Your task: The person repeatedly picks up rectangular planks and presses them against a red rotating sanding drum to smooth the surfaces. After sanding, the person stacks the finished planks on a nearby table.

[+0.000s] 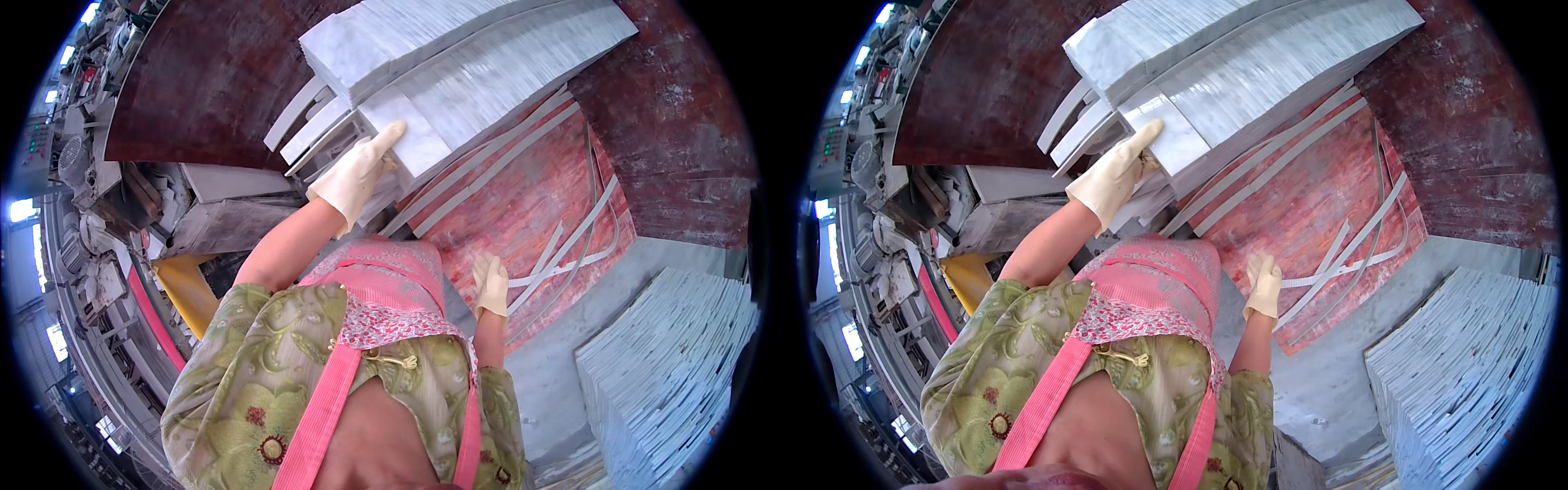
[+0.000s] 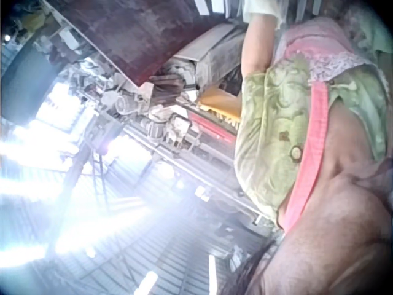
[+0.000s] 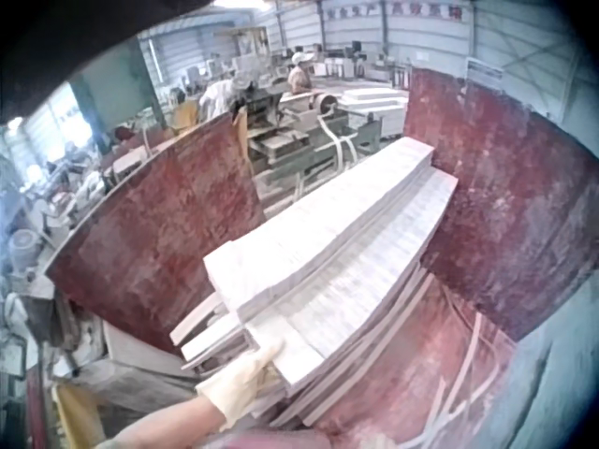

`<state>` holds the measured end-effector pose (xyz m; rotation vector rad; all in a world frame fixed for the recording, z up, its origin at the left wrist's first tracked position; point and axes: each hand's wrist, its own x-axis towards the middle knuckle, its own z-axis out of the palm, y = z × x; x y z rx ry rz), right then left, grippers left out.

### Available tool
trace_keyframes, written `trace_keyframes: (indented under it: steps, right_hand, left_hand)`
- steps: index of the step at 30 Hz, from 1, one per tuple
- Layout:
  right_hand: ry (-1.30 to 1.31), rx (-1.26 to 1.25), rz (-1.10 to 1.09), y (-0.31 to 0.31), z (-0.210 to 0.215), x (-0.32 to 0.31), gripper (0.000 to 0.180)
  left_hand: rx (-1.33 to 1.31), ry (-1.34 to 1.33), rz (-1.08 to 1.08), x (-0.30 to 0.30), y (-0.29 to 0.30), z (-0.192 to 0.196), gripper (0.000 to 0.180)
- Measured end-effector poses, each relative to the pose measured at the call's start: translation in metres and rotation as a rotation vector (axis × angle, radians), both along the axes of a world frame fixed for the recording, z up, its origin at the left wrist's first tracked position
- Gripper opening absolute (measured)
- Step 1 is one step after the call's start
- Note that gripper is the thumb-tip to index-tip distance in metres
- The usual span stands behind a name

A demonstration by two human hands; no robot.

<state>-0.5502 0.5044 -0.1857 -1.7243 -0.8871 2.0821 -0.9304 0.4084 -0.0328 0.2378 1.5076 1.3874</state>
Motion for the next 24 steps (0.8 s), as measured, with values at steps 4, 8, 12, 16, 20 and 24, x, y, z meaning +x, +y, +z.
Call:
trace_keyframes:
  steps: [4, 8, 12, 16, 20, 24]
  right_hand:
    - [0.034, 0.078, 0.059, 0.014, 0.037, -0.038, 0.062]
    - [0.054, 0.415, 0.091, 0.025, 0.101, -0.106, 0.056]
    - [0.026, 1.017, 0.391, 0.027, 0.202, -0.191, 0.055]
    - [-0.329, 1.572, 0.946, 0.031, 0.186, -0.251, 0.100]
    - [-0.691, 1.443, 1.269, 0.028, 0.187, -0.288, 0.105]
    - [-0.626, 1.550, 1.205, 0.032, 0.175, -0.284, 0.105]
  left_hand:
    - [0.075, 0.134, -0.177, -0.018, -0.007, -0.022, 0.063]
    - [-0.272, -0.008, -0.242, -0.033, 0.012, 0.046, 0.056]
    - [-0.221, -0.255, -0.438, -0.070, 0.017, 0.013, 0.062]
    - [-0.298, 0.013, -0.540, -0.064, 0.026, 0.036, 0.077]
    - [-0.320, 0.114, -0.694, -0.075, 0.030, 0.047, 0.075]
    - [-0.100, -0.051, -0.611, -0.081, 0.012, 0.020, 0.057]
